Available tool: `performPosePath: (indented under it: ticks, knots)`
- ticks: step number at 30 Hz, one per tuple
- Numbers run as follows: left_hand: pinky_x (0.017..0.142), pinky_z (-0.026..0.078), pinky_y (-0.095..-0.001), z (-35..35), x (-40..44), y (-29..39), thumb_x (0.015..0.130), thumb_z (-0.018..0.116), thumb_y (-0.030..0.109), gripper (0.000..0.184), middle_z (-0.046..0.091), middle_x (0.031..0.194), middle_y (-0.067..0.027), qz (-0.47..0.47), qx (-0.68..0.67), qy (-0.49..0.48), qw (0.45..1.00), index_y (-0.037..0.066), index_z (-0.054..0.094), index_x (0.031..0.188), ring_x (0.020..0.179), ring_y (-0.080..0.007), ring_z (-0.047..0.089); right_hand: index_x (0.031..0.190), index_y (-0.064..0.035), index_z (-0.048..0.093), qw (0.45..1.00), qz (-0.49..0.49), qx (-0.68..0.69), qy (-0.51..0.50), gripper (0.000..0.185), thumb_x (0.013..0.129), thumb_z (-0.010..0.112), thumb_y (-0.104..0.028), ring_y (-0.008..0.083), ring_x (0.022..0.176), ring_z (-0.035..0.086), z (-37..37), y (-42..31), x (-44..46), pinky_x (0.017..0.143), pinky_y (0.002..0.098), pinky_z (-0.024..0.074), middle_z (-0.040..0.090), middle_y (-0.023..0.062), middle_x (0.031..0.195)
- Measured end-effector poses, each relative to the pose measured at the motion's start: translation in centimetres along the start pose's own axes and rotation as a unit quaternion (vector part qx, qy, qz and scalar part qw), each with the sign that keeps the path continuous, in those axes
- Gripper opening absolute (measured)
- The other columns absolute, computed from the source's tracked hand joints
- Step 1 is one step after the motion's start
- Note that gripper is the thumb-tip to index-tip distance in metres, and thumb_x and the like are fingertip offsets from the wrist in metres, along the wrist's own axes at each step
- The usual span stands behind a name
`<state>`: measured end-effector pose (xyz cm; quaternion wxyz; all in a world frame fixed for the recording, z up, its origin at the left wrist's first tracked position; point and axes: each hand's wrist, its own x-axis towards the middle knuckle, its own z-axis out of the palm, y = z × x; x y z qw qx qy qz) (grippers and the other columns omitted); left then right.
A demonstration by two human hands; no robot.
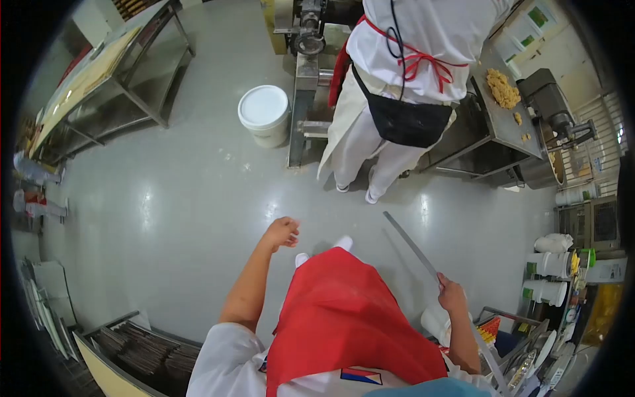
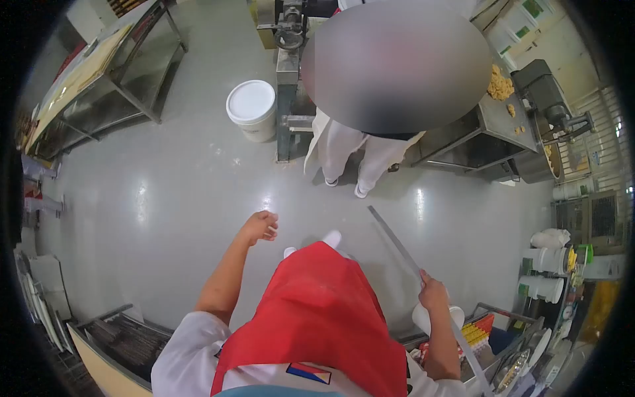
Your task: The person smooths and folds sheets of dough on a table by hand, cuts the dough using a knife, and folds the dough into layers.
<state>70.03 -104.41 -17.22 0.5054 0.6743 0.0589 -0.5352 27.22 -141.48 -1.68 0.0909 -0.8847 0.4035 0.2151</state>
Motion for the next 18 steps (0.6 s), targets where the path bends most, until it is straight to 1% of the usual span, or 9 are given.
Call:
performPosePath:
  ticks: [4, 5, 7, 9, 10, 11, 13, 16, 18]
  knots:
    - [0.067, 0.060, -0.0371, -8.4, 3.0, 0.5, 0.095, 0.066, 0.026, 0.025, 0.067, 0.095, -0.0089, -0.047, 0.148, 0.079, 0.985, 0.005, 0.066, 0.109, 0.076, -0.0212, 0.068, 0.144, -0.0181, 0.057, 0.998, -0.018, -0.015, -0.051, 0.050, 0.095, 0.055, -0.013, 0.0457, 0.092, 0.069, 3.0, -1.0, 7.0, 0.085, 0.0532, 0.0546, 0.072, 0.0241, 0.101]
    - [0.071, 0.060, -0.0395, -12.8, 5.6, -2.4, 0.089, 0.069, 0.020, 0.021, 0.069, 0.095, -0.0091, 0.069, 0.389, 0.043, 0.918, 0.007, 0.069, 0.105, 0.082, -0.0236, 0.069, 0.144, -0.0181, 0.057, 0.998, -0.027, -0.019, -0.059, 0.050, 0.095, 0.055, -0.013, 0.0457, 0.092, 0.069, 4.4, -0.8, 9.1, 0.085, 0.0532, 0.0546, 0.072, 0.0241, 0.101]
    - [0.080, 0.059, -0.0456, -21.3, 9.6, -8.4, 0.073, 0.072, 0.011, 0.025, 0.072, 0.097, -0.0093, 0.198, 0.724, 0.033, 0.660, 0.013, 0.072, 0.098, 0.099, -0.0310, 0.069, 0.146, -0.0103, 0.054, 0.996, 0.018, 0.020, -0.082, 0.053, 0.092, 0.053, -0.010, 0.0454, 0.093, 0.069, 8.0, 0.1, 12.6, 0.085, 0.0523, 0.0547, 0.071, 0.0262, 0.102]
    - [0.084, 0.058, -0.0465, -25.7, 7.6, -8.7, 0.075, 0.074, 0.016, 0.021, 0.072, 0.099, -0.0097, 0.054, 0.744, 0.029, 0.665, 0.012, 0.071, 0.096, 0.105, -0.0322, 0.067, 0.146, -0.0081, 0.054, 0.996, 0.026, -0.006, -0.083, 0.055, 0.091, 0.053, -0.009, 0.0443, 0.093, 0.070, 9.3, -1.3, 15.7, 0.084, 0.0509, 0.0554, 0.071, 0.0262, 0.101]
    - [0.077, 0.060, -0.0453, -27.8, 5.7, -9.3, 0.082, 0.070, 0.019, 0.014, 0.072, 0.086, -0.0132, 0.090, 0.731, 0.049, 0.675, 0.006, 0.070, 0.089, 0.087, -0.0313, 0.071, 0.145, -0.0080, 0.054, 0.995, 0.040, 0.016, -0.094, 0.054, 0.092, 0.052, -0.010, 0.0444, 0.093, 0.070, 9.0, -2.7, 16.7, 0.084, 0.0513, 0.0555, 0.071, 0.0262, 0.101]
    - [0.069, 0.059, -0.0443, -27.6, 4.6, -8.5, 0.087, 0.066, 0.021, 0.019, 0.069, 0.074, -0.0144, -0.061, 0.560, 0.106, 0.820, 0.003, 0.067, 0.082, 0.070, -0.0306, 0.068, 0.144, -0.0080, 0.055, 0.992, 0.055, 0.041, -0.107, 0.053, 0.092, 0.051, -0.010, 0.0444, 0.094, 0.070, 8.9, -3.9, 17.1, 0.083, 0.0516, 0.0557, 0.071, 0.0261, 0.101]
    - [0.056, 0.057, -0.0427, -26.5, 2.5, -5.2, 0.094, 0.061, 0.024, 0.036, 0.064, 0.057, -0.0153, -0.248, 0.265, 0.273, 0.891, -0.002, 0.062, 0.070, 0.046, -0.0295, 0.062, 0.143, -0.0068, 0.055, 0.989, 0.056, 0.031, -0.131, 0.051, 0.093, 0.050, -0.012, 0.0444, 0.095, 0.070, 9.8, -5.2, 18.4, 0.083, 0.0519, 0.0563, 0.072, 0.0254, 0.103]
    - [0.064, 0.057, -0.0452, -28.1, 4.3, -5.9, 0.086, 0.072, 0.029, 0.028, 0.070, 0.070, -0.0139, -0.182, 0.389, 0.090, 0.899, 0.002, 0.066, 0.086, 0.064, -0.0311, 0.069, 0.143, -0.0080, 0.055, 0.968, 0.098, 0.022, -0.230, 0.050, 0.093, 0.053, -0.018, 0.0419, 0.104, 0.069, 9.6, -8.2, 18.6, 0.091, 0.0515, 0.0548, 0.071, 0.0250, 0.111]
    - [0.069, 0.057, -0.0470, -29.2, 7.9, -6.5, 0.079, 0.079, 0.032, 0.036, 0.072, 0.079, -0.0130, -0.042, 0.629, -0.076, 0.773, 0.005, 0.067, 0.100, 0.078, -0.0325, 0.070, 0.143, -0.0091, 0.055, 0.973, 0.097, 0.012, -0.210, 0.051, 0.094, 0.053, -0.020, 0.0400, 0.109, 0.069, 11.0, -9.1, 20.8, 0.096, 0.0505, 0.0533, 0.071, 0.0251, 0.114]
